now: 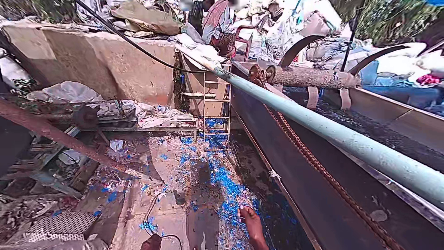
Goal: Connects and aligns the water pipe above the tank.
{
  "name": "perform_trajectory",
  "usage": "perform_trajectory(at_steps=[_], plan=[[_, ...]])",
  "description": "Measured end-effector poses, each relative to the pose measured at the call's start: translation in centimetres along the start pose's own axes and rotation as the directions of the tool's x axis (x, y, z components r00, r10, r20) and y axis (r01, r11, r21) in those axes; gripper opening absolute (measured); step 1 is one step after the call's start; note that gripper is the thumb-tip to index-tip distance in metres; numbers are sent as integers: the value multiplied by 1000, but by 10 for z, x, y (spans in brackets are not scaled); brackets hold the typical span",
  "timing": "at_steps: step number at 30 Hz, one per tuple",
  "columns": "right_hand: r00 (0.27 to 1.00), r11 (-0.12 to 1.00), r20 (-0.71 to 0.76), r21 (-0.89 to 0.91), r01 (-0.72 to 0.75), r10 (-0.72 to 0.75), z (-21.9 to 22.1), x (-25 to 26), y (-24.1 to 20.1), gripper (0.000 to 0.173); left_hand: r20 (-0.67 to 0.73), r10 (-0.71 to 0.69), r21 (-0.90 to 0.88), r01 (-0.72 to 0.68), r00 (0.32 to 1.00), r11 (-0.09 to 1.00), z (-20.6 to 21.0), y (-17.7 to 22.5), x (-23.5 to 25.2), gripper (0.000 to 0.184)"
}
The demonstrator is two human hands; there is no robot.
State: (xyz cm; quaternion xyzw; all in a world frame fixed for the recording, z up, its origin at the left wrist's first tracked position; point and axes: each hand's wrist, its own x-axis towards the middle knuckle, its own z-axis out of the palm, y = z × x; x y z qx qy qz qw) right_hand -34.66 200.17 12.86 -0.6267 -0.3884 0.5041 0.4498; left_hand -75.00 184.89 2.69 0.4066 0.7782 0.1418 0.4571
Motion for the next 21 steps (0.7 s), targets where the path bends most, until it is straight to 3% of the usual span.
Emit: perform_trajectory(at_steps=[2, 5, 8, 12, 14, 19, 21], plan=[[991, 987, -38, 94, 128, -125, 22, 36, -41, 18, -100, 111, -6, -113, 989, 994, -35, 51, 68, 26], [965, 952, -88, 163, 259, -247, 50, 98, -99, 19, -238, 278, -30, -293, 931, 956, -94, 170, 131, 23], [940, 911, -94, 233, 341, -328, 76, 163, -152, 15, -304, 436, 1, -457, 847, 889, -143, 269, 182, 24], [915, 881, -48, 253, 399, -401, 116, 260, -219, 21, -370, 625, 124, -630, 688, 767, -206, 381, 246, 26], [897, 855, -54, 282, 436, -439, 139, 302, -258, 36, -374, 687, 195, -671, 623, 715, -240, 434, 278, 28], [788, 695, -118, 406, 594, -605, 193, 392, -338, 97, -320, 841, 386, -750, 437, 537, -321, 554, 351, 35], [752, 614, -191, 470, 634, -631, 214, 413, -360, 103, -301, 890, 439, -779, 342, 448, -346, 595, 374, 37]])
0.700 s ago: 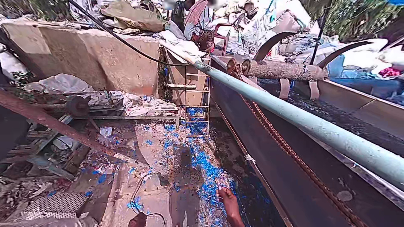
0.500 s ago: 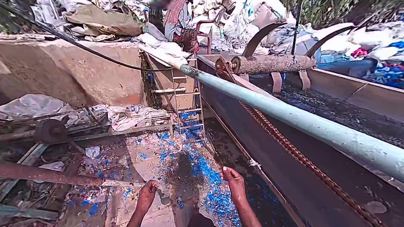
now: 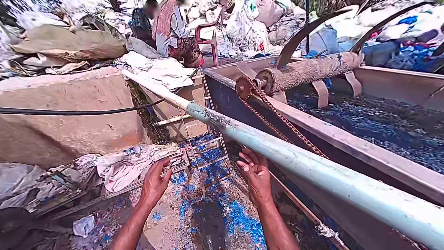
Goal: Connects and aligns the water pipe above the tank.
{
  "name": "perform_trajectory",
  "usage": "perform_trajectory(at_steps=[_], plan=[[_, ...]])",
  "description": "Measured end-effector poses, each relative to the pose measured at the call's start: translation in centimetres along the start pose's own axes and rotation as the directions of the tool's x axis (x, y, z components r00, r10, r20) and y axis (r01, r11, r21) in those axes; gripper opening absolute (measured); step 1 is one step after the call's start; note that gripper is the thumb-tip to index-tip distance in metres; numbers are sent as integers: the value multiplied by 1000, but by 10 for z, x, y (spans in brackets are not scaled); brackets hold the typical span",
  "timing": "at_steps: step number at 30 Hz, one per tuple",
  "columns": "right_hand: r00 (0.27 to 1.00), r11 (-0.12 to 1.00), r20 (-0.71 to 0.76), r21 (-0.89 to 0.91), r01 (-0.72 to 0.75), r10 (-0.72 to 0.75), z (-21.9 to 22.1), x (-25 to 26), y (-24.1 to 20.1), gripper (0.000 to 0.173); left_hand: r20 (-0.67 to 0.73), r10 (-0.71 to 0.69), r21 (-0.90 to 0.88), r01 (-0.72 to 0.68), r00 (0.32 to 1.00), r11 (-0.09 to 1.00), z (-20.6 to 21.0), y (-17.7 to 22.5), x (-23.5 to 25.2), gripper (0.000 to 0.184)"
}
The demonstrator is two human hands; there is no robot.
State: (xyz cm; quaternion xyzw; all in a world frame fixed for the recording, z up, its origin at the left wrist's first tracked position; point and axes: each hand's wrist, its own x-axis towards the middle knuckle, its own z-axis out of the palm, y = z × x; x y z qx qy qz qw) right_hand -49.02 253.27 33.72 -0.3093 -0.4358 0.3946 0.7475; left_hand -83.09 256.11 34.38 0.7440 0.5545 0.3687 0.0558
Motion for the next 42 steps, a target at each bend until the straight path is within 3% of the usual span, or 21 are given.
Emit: perform_trajectory(at_steps=[4, 7, 12, 15, 17, 18, 20, 22, 25, 30, 32, 36, 42], plan=[[988, 982, -79, 126, 138, -129, 35, 28, 21, 88, -51, 219, 60, -216, 974, 975, -4, -17, 113, 47], [954, 960, -154, 71, 269, -256, 48, 39, 34, 74, -59, 396, 156, -383, 916, 910, 1, -32, 198, 62], [759, 851, -393, -154, 501, -519, 69, 57, 57, 57, 46, 742, 179, -736, 669, 653, 20, -52, 310, 82], [631, 813, -524, -265, 519, -573, 95, 83, 74, 72, 118, 851, 158, -856, 511, 492, 36, -54, 354, 71], [568, 770, -530, -331, 545, -630, 103, 102, 72, 80, 103, 912, 148, -913, 397, 381, 44, -57, 372, 47], [534, 738, -516, -389, 551, -670, 106, 110, 68, 82, 79, 932, 139, -930, 354, 341, 46, -57, 378, 35], [398, 659, -534, -511, 552, -746, 120, 125, 60, 75, 67, 950, 131, -946, 305, 295, 44, -54, 387, 26], [251, 587, -560, -571, 573, -790, 134, 147, 49, 55, 63, 957, 144, -951, 283, 272, 36, -49, 400, 27], [161, 549, -598, -552, 628, -785, 143, 164, 34, 43, 83, 962, 149, -958, 260, 246, 28, -41, 412, 30], [224, 571, -609, -463, 679, -761, 134, 159, 47, 46, 120, 963, 94, -968, 242, 232, 39, -50, 408, 21], [206, 566, -618, -470, 677, -759, 135, 156, 48, 44, 104, 967, 96, -970, 231, 221, 41, -53, 407, 20], [103, 495, -624, -497, 712, -775, 150, 172, 22, 43, 99, 969, 123, -969, 225, 213, 17, -43, 421, 31], [156, 527, -630, -460, 715, -761, 135, 157, 46, 44, 93, 971, 65, -975, 220, 214, 39, -57, 407, 19]])
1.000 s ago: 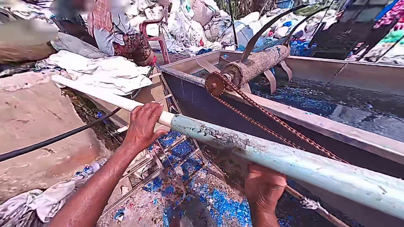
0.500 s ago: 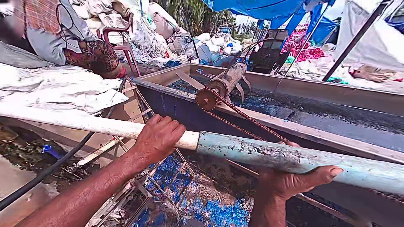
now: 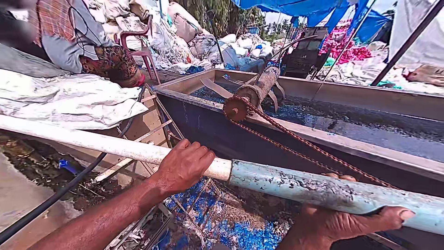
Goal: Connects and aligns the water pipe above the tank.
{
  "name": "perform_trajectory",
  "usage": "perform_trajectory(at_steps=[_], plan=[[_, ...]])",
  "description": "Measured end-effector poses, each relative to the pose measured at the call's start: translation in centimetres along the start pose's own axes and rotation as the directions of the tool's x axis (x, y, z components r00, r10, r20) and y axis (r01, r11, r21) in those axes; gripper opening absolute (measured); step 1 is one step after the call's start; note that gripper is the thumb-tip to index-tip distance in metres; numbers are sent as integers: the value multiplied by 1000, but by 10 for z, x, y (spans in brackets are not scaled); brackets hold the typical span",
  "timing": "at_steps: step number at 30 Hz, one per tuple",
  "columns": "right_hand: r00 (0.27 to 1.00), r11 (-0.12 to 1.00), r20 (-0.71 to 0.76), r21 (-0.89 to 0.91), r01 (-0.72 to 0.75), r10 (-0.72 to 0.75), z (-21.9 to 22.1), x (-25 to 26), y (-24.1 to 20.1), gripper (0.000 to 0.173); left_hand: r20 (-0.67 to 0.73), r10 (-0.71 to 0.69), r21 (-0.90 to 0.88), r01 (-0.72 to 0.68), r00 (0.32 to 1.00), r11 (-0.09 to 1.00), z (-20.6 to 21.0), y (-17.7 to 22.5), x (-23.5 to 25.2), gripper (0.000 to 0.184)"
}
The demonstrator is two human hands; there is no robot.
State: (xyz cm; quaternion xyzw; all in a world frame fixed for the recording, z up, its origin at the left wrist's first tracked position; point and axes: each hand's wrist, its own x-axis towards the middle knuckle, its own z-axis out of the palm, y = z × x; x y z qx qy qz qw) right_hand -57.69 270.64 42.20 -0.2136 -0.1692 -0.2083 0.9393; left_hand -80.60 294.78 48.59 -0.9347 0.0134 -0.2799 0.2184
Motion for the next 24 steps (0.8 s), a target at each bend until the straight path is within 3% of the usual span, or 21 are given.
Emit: perform_trajectory(at_steps=[5, 7, 12, 16, 20, 24], plan=[[998, 993, -26, 99, 67, -65, 15, 17, -3, 51, 14, -4, 7, 4, 1000, 1000, -25, -11, 8, 34], [998, 988, -37, 141, 62, -57, 16, 15, 0, 52, 9, -2, 2, 2, 1000, 1000, -21, -10, 6, 31], [995, 997, -72, 23, 72, -70, 5, 5, 3, 42, -21, 1, -11, -2, 1000, 1000, 0, -3, -1, 24], [994, 989, -23, 98, 111, -109, 8, 21, 1, 50, -42, 22, -5, -22, 999, 1000, -21, -12, 6, 29], [998, 998, -3, 42, 57, -57, -3, 5, 3, 47, -69, 16, -37, -18, 997, 999, 5, -2, -3, 20], [994, 993, -48, 59, 98, -95, 15, 16, -1, 44, -38, 22, -8, -22, 999, 1000, -12, -12, 7, 33]])
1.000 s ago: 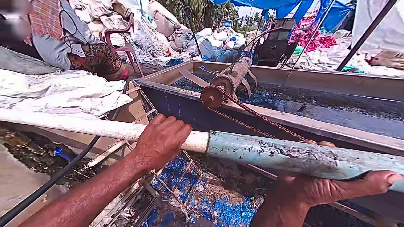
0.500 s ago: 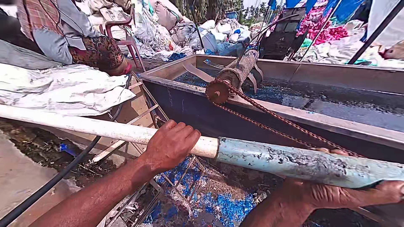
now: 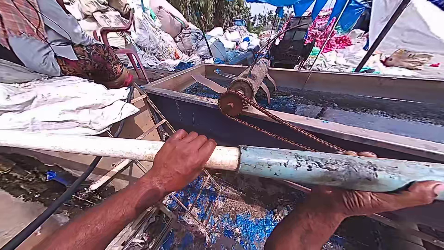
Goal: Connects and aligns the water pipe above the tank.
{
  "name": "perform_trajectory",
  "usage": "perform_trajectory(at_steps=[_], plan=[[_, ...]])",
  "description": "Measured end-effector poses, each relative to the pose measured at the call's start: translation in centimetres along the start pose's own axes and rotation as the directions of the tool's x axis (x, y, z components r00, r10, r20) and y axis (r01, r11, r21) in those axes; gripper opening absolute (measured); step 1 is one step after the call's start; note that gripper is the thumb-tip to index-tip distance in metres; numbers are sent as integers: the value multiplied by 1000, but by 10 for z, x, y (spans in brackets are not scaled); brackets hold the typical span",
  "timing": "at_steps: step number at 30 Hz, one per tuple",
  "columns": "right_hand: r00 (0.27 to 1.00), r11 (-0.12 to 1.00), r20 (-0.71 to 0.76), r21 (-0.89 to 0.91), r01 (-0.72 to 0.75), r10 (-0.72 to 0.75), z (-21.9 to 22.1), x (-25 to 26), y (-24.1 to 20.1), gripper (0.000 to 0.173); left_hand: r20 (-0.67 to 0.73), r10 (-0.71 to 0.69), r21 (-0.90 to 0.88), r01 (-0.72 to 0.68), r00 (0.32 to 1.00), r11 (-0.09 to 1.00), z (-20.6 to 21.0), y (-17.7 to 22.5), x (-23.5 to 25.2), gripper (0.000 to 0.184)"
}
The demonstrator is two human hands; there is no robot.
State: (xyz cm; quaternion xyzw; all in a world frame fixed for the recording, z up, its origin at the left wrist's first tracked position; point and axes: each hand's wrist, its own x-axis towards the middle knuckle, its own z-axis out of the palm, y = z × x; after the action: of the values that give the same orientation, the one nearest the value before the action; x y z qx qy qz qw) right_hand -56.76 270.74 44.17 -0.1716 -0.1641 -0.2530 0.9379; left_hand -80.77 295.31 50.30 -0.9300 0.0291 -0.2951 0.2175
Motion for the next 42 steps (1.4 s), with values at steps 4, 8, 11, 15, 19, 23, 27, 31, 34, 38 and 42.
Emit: perform_trajectory(at_steps=[4, 8, 11, 15, 19, 23, 27, 31, 34, 38, 42], plan=[[996, 999, 84, -34, 4, -1, -9, 0, 5, 46, -19, 2, -11, -2, 1000, 1000, 3, 0, -4, 25], [992, 997, 118, -76, -25, 33, -30, -4, 6, 43, -44, 13, -23, -14, 999, 1000, 20, 6, -7, 23], [997, 997, 66, -66, 49, -44, 0, 7, -2, 39, 4, 6, -4, -6, 1000, 1000, -2, -5, 2, 34], [993, 993, 120, -113, 17, -3, -20, 3, 1, 40, 8, 14, -39, -13, 1000, 999, 9, 1, -6, 27], [999, 991, 53, -131, -7, 14, -33, 20, -11, 37, -12, 31, -44, -31, 999, 999, 15, 4, -9, 28], [999, 993, 24, -118, 26, -23, -12, 36, -17, 39, 17, 29, -5, -28, 999, 1000, -4, -7, 2, 36], [998, 988, 55, -154, -24, 33, -42, 23, -13, 35, -23, 17, -56, -19, 1000, 998, 24, 8, -11, 23], [1000, 993, 24, -121, 13, -10, -23, 40, -17, 38, 6, 21, -15, -21, 1000, 1000, 3, -4, 1, 32], [999, 994, 43, -107, 21, -16, -23, 46, -16, 41, 26, 30, -20, -30, 999, 999, -3, -7, 3, 33], [999, 988, 26, -152, -38, 43, -44, 34, -15, 37, 16, 41, -46, -40, 999, 998, 21, 5, -9, 26], [997, 993, 69, -108, 41, -34, -44, 58, -12, 43, 52, 22, -23, -21, 998, 1000, -3, -7, 2, 37]])
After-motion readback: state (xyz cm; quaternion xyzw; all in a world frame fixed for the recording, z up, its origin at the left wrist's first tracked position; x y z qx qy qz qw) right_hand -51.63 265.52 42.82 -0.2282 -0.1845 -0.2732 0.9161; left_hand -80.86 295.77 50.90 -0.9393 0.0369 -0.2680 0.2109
